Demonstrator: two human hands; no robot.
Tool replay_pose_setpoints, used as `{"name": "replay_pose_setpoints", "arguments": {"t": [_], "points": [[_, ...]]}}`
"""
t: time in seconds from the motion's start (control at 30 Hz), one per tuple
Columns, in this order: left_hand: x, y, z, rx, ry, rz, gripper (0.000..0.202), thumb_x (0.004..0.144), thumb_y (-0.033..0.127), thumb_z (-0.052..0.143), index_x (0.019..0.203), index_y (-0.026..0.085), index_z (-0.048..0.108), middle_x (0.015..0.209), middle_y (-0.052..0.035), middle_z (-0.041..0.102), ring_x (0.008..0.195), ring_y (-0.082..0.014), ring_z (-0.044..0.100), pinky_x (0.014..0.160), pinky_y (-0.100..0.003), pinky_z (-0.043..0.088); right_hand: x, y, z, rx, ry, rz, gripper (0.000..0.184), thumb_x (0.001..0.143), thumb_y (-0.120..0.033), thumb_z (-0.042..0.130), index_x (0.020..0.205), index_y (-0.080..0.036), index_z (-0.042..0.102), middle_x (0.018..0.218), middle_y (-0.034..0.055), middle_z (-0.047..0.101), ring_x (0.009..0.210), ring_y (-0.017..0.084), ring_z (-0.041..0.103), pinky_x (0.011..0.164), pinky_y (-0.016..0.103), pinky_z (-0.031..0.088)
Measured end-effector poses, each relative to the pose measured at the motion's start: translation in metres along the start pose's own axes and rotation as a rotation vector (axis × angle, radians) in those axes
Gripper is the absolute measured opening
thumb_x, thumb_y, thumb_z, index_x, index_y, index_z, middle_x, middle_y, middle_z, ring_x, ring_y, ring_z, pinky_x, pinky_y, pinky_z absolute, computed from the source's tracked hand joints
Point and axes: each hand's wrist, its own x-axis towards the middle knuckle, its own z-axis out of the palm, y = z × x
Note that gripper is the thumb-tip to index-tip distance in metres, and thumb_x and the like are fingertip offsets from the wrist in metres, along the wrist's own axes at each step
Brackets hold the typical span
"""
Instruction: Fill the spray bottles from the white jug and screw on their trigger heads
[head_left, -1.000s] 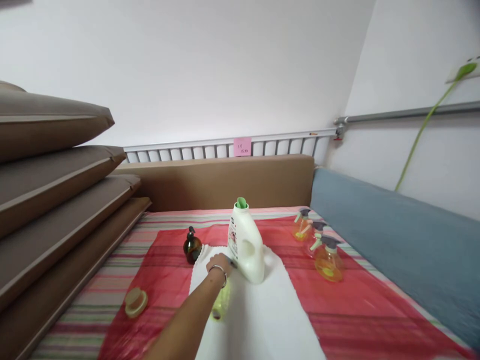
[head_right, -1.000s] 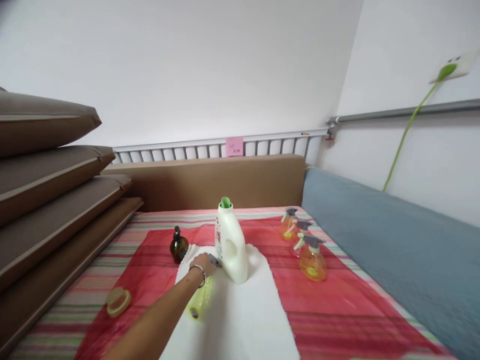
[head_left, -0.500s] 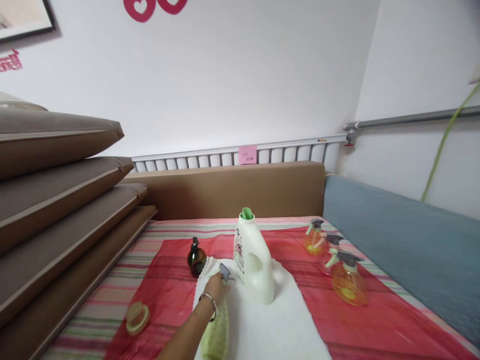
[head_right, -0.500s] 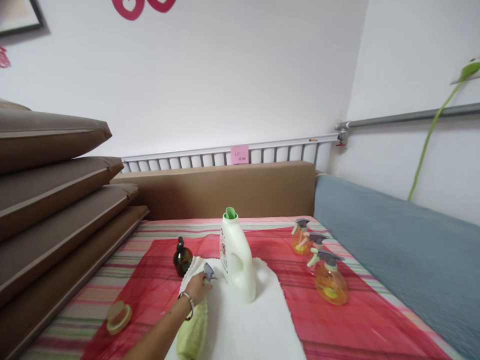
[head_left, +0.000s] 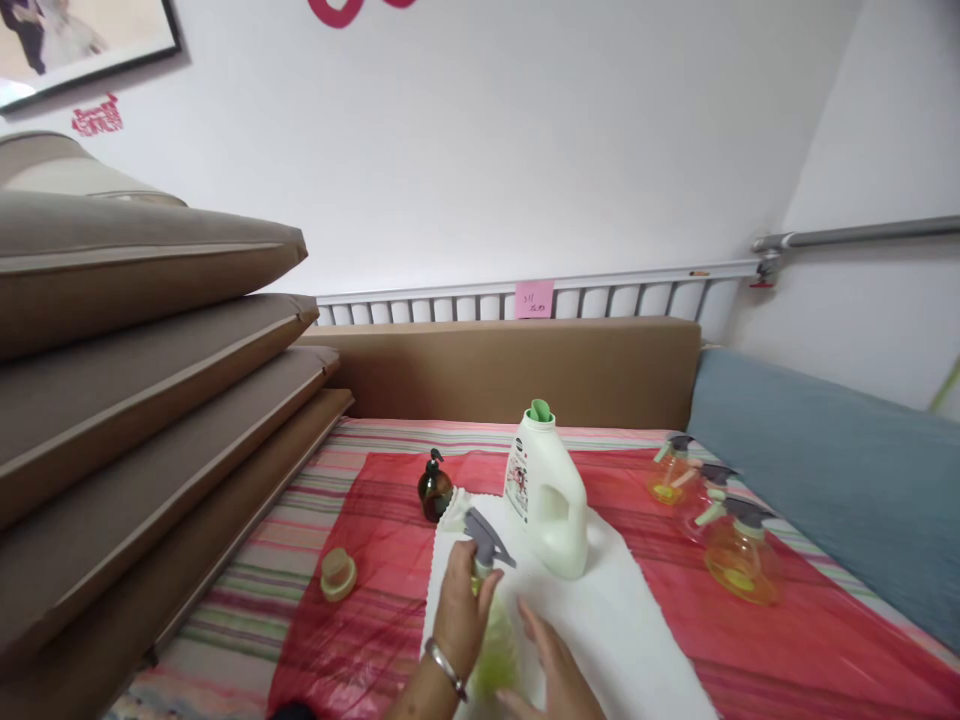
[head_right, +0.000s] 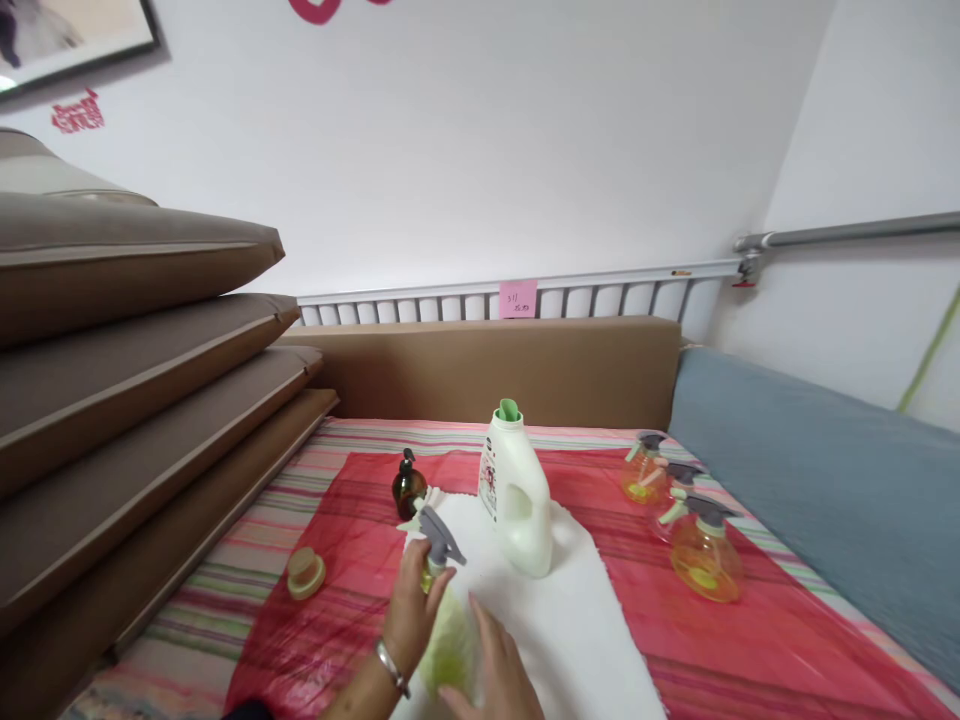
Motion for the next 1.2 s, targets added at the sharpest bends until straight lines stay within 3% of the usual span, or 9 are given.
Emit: {"name": "replay_pose_setpoints", "arguments": {"t": [0.1, 0.27, 0.37, 0.47, 0.67, 0.77, 0.9, 1.03, 1.2], "points": [[-0.011, 0.009, 0.01, -0.058, -0.088, 0.062, 0.022, 0.084, 0.028, 0.05, 0.102, 0.016, 0.052, 0.094, -0.0109, 0.059, 0.091, -0.0228, 0.058, 0.084, -0.037, 0.047, 0.025, -0.007, 0.012, 0.041, 0.077, -0.02, 0.083, 0.056, -0.022, 0.06, 0.131, -0.006, 0.031, 0.137, 0.0214, 0.041, 0.128, 0.032, 0.037, 0.108, 0.042, 0.03], [-0.028, 0.019, 0.012, -0.164, -0.143, 0.005, 0.022, 0.082, 0.025, 0.053, 0.102, 0.017, 0.051, 0.094, -0.0095, 0.059, 0.088, -0.0219, 0.057, 0.083, -0.037, 0.046, 0.017, -0.004, 0.024, 0.149, 0.008, -0.041, 0.067, 0.065, -0.03, 0.058, 0.125, -0.014, 0.034, 0.124, 0.0184, 0.054, 0.115, 0.03, 0.052, 0.095, 0.036, 0.044], [-0.023, 0.035, 0.006, -0.286, -0.108, -0.053, 0.025, 0.081, 0.025, 0.055, 0.105, 0.018, 0.052, 0.098, -0.0096, 0.06, 0.092, -0.0219, 0.056, 0.085, -0.036, 0.045, 0.01, 0.001, 0.025, 0.151, 0.036, -0.081, 0.062, 0.069, -0.033, 0.057, 0.123, -0.016, 0.033, 0.123, 0.0185, 0.055, 0.115, 0.03, 0.052, 0.095, 0.037, 0.044], [0.004, 0.061, -0.018, -0.485, 0.1, -0.121, 0.025, 0.08, 0.029, 0.057, 0.102, 0.018, 0.051, 0.098, -0.008, 0.06, 0.093, -0.0211, 0.056, 0.083, -0.033, 0.045, 0.009, 0.013, 0.026, 0.111, 0.087, -0.064, 0.072, 0.062, -0.026, 0.061, 0.126, -0.015, 0.029, 0.129, 0.0186, 0.05, 0.119, 0.031, 0.048, 0.1, 0.039, 0.039], [0.067, 0.098, -0.097, -0.852, 0.44, -0.103, 0.022, 0.079, 0.038, 0.059, 0.091, 0.021, 0.051, 0.078, 0.0016, 0.059, 0.064, -0.012, 0.057, 0.064, -0.025, 0.046, 0.005, 0.038, 0.035, 0.154, 0.203, -0.018, 0.068, 0.062, -0.023, 0.057, 0.125, -0.017, 0.032, 0.127, 0.0152, 0.051, 0.118, 0.028, 0.05, 0.101, 0.039, 0.038], [0.07, 0.077, -0.105, -0.589, 0.403, -0.111, 0.023, 0.08, 0.039, 0.057, 0.094, 0.021, 0.052, 0.073, 0.0035, 0.056, 0.061, -0.0107, 0.054, 0.063, -0.023, 0.044, 0.004, 0.04, 0.038, 0.19, 0.297, -0.034, 0.068, 0.062, -0.024, 0.056, 0.125, -0.017, 0.032, 0.127, 0.0146, 0.051, 0.116, 0.029, 0.05, 0.101, 0.04, 0.038], [0.048, 0.016, -0.069, 0.016, 0.044, -0.269, 0.029, 0.08, 0.035, 0.051, 0.101, 0.015, 0.055, 0.07, 0.0011, 0.057, 0.06, -0.014, 0.054, 0.058, -0.024, 0.042, 0.004, 0.032, 0.03, 0.207, 0.359, -0.031, 0.067, 0.064, -0.026, 0.057, 0.126, -0.021, 0.033, 0.128, 0.0107, 0.05, 0.118, 0.027, 0.049, 0.101, 0.04, 0.038], [0.024, -0.033, -0.021, 0.166, -0.084, -0.341, 0.029, 0.069, 0.023, 0.062, 0.095, 0.01, 0.061, 0.074, -0.0057, 0.064, 0.071, -0.0202, 0.06, 0.067, -0.029, 0.043, 0.0, 0.025, 0.019, 0.193, 0.355, -0.039, 0.067, 0.063, -0.022, 0.057, 0.126, -0.022, 0.034, 0.128, 0.0099, 0.05, 0.119, 0.027, 0.047, 0.102, 0.041, 0.037], [0.029, -0.055, 0.006, 0.282, -0.187, -0.351, 0.028, 0.073, 0.019, 0.056, 0.099, 0.011, 0.062, 0.095, -0.0121, 0.067, 0.088, -0.0238, 0.062, 0.079, -0.033, 0.044, -0.005, 0.023, 0.016, 0.193, 0.351, -0.041, 0.07, 0.062, -0.015, 0.059, 0.127, -0.023, 0.033, 0.13, 0.0094, 0.048, 0.119, 0.026, 0.047, 0.103, 0.039, 0.035]]}}
